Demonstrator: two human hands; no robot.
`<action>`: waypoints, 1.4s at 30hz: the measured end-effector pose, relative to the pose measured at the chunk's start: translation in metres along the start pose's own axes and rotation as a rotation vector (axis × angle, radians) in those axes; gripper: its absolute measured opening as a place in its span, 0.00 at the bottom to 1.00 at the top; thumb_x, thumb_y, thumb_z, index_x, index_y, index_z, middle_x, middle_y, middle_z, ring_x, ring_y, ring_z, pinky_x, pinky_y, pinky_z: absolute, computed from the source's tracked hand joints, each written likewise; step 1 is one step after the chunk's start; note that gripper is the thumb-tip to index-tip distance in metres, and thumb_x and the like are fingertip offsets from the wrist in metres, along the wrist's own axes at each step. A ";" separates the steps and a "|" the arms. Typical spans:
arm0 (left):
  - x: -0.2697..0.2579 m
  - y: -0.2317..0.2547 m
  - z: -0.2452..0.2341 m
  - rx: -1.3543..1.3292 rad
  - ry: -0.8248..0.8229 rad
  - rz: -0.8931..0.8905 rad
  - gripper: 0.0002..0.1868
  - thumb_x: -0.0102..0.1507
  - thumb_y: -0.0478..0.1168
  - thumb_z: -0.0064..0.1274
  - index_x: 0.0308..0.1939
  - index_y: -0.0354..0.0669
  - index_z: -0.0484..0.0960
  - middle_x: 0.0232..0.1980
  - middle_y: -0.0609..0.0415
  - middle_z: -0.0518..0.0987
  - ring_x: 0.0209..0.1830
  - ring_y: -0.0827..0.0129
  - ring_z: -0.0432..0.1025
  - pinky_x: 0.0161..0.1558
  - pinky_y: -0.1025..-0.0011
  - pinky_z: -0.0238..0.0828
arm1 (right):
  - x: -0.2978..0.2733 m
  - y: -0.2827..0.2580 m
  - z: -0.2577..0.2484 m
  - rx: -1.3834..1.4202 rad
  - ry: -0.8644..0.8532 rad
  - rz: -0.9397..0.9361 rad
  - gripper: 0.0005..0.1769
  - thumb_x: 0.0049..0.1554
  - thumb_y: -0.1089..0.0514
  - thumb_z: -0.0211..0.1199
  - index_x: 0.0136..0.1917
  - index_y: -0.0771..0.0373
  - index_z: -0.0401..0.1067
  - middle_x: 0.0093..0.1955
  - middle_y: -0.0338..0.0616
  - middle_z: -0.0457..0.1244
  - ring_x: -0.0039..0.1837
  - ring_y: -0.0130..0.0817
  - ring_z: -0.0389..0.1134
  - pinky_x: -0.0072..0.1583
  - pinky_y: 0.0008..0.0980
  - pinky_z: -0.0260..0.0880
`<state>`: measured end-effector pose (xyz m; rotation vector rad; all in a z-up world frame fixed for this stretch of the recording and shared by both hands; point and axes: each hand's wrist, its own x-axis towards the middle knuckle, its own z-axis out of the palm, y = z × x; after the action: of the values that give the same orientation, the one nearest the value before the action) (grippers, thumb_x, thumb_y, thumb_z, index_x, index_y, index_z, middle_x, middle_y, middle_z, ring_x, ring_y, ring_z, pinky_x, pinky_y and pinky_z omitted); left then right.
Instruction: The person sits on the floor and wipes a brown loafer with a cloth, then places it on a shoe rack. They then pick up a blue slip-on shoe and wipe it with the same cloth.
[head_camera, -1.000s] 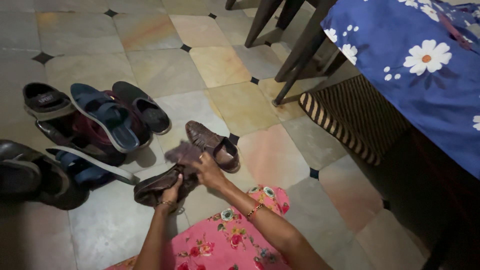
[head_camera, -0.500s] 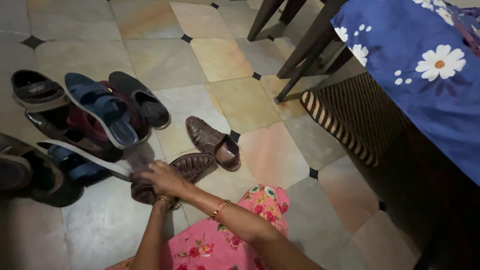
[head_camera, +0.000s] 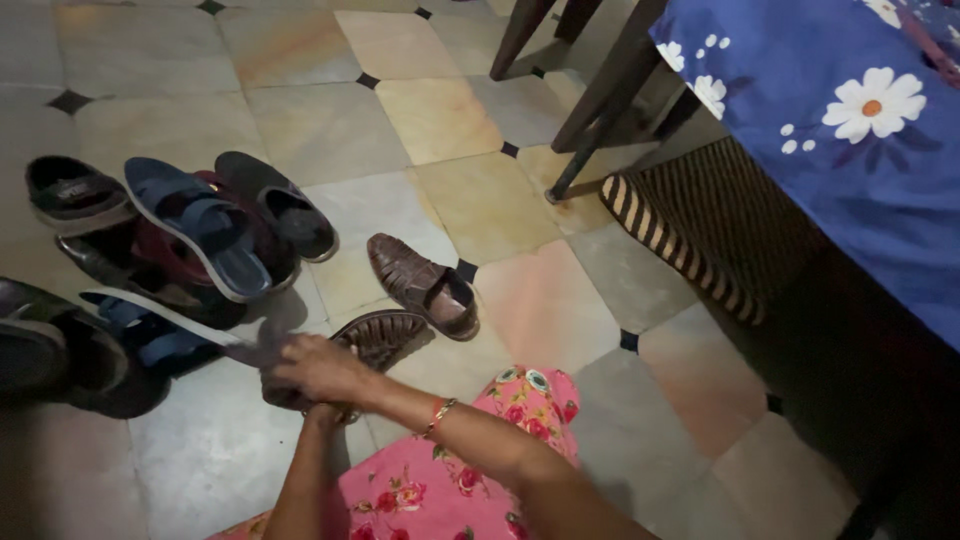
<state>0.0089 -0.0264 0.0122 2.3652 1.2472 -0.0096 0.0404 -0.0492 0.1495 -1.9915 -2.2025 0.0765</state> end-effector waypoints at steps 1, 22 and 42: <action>0.000 0.000 0.003 -0.216 -0.061 -0.014 0.39 0.72 0.61 0.47 0.79 0.40 0.61 0.69 0.47 0.68 0.73 0.61 0.61 0.74 0.69 0.60 | -0.010 0.017 -0.003 0.012 -0.003 0.024 0.26 0.49 0.57 0.64 0.63 0.47 0.75 0.62 0.43 0.65 0.68 0.45 0.64 0.68 0.43 0.66; 0.003 -0.011 0.004 -1.127 -0.364 -0.272 0.56 0.56 0.72 0.57 0.76 0.38 0.64 0.78 0.48 0.63 0.75 0.60 0.59 0.73 0.63 0.53 | -0.085 0.062 -0.103 0.231 0.288 0.328 0.47 0.44 0.61 0.68 0.76 0.43 0.59 0.65 0.59 0.61 0.71 0.65 0.57 0.73 0.57 0.55; 0.007 -0.015 0.002 -0.449 0.013 0.036 0.48 0.64 0.72 0.43 0.75 0.41 0.64 0.77 0.41 0.63 0.77 0.48 0.55 0.77 0.55 0.44 | 0.030 -0.033 -0.005 0.066 -0.057 -0.083 0.27 0.49 0.54 0.65 0.63 0.36 0.73 0.58 0.40 0.64 0.64 0.46 0.65 0.64 0.44 0.68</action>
<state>0.0010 -0.0145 0.0033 1.9983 1.0790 0.2698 0.0063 -0.0235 0.1620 -1.8836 -2.2840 0.1949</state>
